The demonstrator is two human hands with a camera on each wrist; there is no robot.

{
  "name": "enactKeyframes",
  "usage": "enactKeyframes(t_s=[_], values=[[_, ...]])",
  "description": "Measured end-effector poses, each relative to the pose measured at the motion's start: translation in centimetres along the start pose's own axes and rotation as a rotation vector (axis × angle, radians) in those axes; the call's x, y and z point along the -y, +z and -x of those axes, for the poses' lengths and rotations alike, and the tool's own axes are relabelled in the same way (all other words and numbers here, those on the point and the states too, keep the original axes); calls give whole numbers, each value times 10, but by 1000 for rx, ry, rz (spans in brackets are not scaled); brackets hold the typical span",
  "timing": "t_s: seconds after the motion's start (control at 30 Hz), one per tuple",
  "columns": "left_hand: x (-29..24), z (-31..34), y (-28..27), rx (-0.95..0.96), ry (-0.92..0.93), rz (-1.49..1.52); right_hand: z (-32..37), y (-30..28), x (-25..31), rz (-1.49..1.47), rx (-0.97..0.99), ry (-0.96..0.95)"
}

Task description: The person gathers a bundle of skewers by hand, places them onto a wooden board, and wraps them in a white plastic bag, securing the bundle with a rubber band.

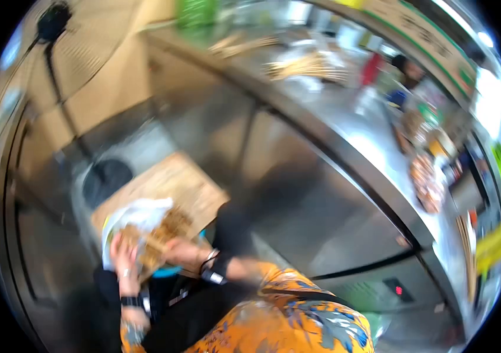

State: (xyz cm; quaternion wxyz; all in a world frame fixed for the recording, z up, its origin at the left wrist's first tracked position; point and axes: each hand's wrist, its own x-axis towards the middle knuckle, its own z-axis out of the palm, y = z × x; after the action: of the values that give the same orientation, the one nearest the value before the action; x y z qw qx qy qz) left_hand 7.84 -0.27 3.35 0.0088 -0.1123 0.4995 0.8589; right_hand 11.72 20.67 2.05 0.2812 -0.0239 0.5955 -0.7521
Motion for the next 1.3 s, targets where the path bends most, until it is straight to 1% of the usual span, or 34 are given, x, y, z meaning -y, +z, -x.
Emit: enactKeyframes(t_s=[0.03,0.07,0.1,0.13,0.17,0.27,0.4,0.5,0.53,0.63,0.67,0.7,0.73,0.77,0.8,0.83,0.87,0.9,0.93,1.0,1.07,1.17,1.2,1.3], values=[[-3,0,4,-49,-43,-68,9,6,10,-76,6,8],[3,-6,-8,-58,-101,-29,9,11,11,-39,-53,5],[6,-13,-18,-50,-148,-4,17,16,24,-20,-61,-19],[9,-18,-20,-77,-155,-19,-6,10,-6,-119,-29,-38],[10,-21,-22,-120,-159,-38,5,15,14,-29,-72,-17],[14,-17,-22,-102,-195,15,8,10,16,9,-47,-35],[2,5,-1,-124,-239,31,11,14,21,40,-58,-42],[8,4,-8,-69,-277,8,15,15,20,-20,-41,-36],[8,6,-6,-103,-300,3,14,16,18,-42,-44,-23],[12,7,-10,-28,-346,-49,13,14,15,-76,-58,-38],[13,5,-9,-74,-347,-78,8,13,8,-56,-102,-49],[7,12,-2,-16,-304,-74,12,15,12,-51,-108,-33],[7,16,3,-16,-230,-50,14,10,17,96,-96,-34],[6,17,8,-11,-181,-53,17,5,18,36,-28,-76],[9,11,5,0,-197,24,9,-2,8,115,5,-104],[9,9,4,-20,-169,60,6,-5,0,218,-77,-68],[3,14,9,-25,-159,91,9,0,-1,-132,-2,-66],[-4,14,12,-90,-195,39,26,17,38,-43,-68,91],[1,12,7,-147,-215,60,19,5,24,135,6,27],[3,9,3,-193,-232,101,10,12,27,259,27,-4],[-2,14,12,-203,-245,126,22,17,39,163,-91,101],[1,11,12,-194,-242,130,16,9,22,91,-56,56],[1,9,13,-186,-247,118,22,14,36,114,-50,86],[0,8,15,-193,-235,99,17,12,32,125,-39,102]])
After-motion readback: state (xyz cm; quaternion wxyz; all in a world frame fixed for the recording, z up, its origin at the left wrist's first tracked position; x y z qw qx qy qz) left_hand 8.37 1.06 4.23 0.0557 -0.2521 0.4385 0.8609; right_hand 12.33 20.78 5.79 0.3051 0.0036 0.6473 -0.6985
